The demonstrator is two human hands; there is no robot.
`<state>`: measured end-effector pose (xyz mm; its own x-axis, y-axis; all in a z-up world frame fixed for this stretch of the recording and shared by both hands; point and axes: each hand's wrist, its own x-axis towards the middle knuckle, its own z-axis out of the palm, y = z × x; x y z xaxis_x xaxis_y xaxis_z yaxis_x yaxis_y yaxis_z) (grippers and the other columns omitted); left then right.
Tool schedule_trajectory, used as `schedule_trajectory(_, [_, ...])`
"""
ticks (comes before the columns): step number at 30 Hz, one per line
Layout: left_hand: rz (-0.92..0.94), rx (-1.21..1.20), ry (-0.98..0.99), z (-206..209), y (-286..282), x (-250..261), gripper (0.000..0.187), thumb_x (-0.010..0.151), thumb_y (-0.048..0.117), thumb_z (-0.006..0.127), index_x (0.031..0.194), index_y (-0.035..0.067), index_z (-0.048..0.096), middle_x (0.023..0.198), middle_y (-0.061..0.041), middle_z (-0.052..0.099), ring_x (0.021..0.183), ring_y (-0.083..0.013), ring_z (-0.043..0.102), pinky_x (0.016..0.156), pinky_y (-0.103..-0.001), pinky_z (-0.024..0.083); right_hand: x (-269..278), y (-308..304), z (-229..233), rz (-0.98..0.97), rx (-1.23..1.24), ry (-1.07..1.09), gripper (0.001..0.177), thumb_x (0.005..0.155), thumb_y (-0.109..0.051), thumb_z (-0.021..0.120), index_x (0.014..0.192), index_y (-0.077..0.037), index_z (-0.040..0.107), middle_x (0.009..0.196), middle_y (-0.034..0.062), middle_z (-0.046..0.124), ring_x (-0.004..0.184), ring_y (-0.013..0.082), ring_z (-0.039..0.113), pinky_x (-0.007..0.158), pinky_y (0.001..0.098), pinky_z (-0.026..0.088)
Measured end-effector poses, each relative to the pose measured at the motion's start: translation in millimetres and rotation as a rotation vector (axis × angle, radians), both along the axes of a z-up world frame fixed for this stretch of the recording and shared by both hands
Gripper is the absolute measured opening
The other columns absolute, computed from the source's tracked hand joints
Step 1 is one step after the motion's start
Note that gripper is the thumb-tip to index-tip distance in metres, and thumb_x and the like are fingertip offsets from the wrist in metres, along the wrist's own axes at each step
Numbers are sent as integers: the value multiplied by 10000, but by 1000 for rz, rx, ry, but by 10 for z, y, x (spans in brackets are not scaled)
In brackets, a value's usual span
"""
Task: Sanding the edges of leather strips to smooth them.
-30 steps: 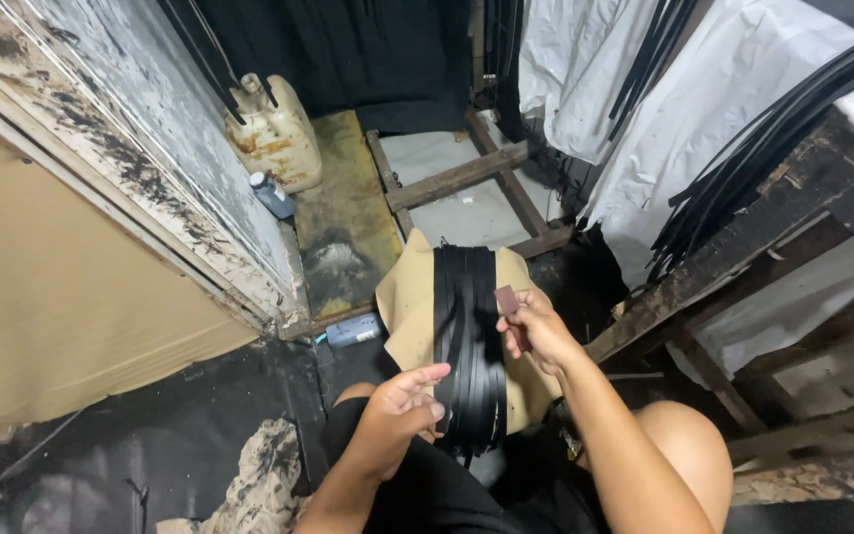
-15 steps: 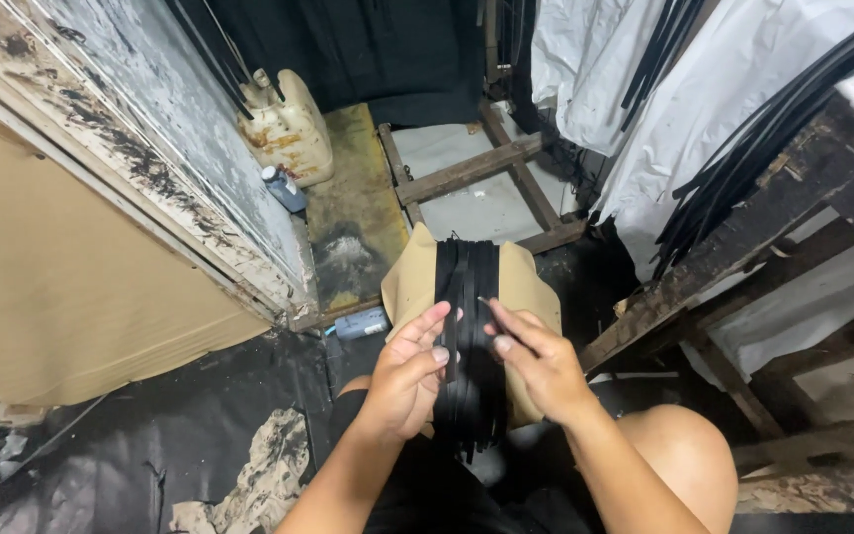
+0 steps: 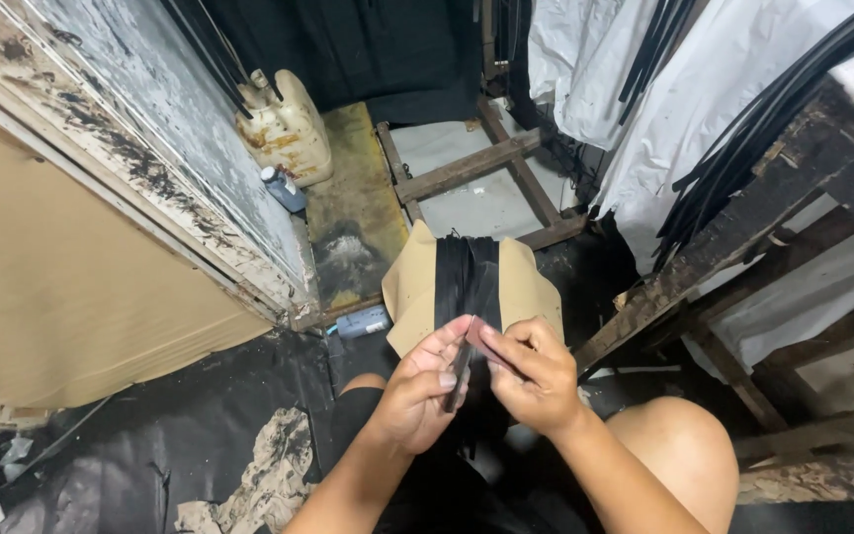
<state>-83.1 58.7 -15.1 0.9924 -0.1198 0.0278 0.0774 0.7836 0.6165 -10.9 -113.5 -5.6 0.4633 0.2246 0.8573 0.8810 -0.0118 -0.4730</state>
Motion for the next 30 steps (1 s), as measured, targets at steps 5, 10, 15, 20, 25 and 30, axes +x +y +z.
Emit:
schedule_trajectory(5, [73,76,118,141,-26,42,775,726,-46,628,1486,-29,480,1494,-199,548,817,-144,607,481,-190,435,-221,-5,71,68,-223,-184,431,927,-43,509,1298,-209,655,845,0,591,672,206,522,660,349,439])
schedule_trajectory(10, [-12,-13,3,101,-37,0,762,835,56,722,1530,-23,420,1052,-100,655,720,-107,633,617,-183,492,-91,-35,75,-74,-87,-103,361,881,-4,628,1232,-61,694,874,98,582,733,229,521,695,331,441])
schedule_trajectory(15, [-5,3,59,93,-6,-4,776,788,0,688,1520,-30,431,1525,-186,525,901,-148,703,666,-202,527,-69,1,62,76,-298,-185,636,797,25,477,1348,-276,576,573,-34,405,417,182,303,451,358,251])
schedule_trajectory(20, [-6,65,78,153,-28,5,779,779,48,658,1524,-23,442,1334,-159,577,731,-113,611,598,-201,476,-263,-21,158,-12,-183,-213,304,935,-121,584,1222,-111,681,891,55,577,726,234,509,707,381,417])
schedule_trajectory(25, [-17,73,87,132,-12,10,751,804,5,653,1523,-19,436,1464,-173,555,715,-92,642,531,-187,483,35,-77,37,130,-326,-117,546,859,-121,551,1384,-262,598,587,-39,457,446,153,399,489,343,322])
schedule_trajectory(30, [24,120,181,239,-50,81,745,755,-29,546,1497,-11,483,1484,-191,536,879,-138,653,697,-207,527,-326,25,200,28,-207,-248,245,898,-139,577,1093,-106,722,878,39,576,709,232,533,698,378,438])
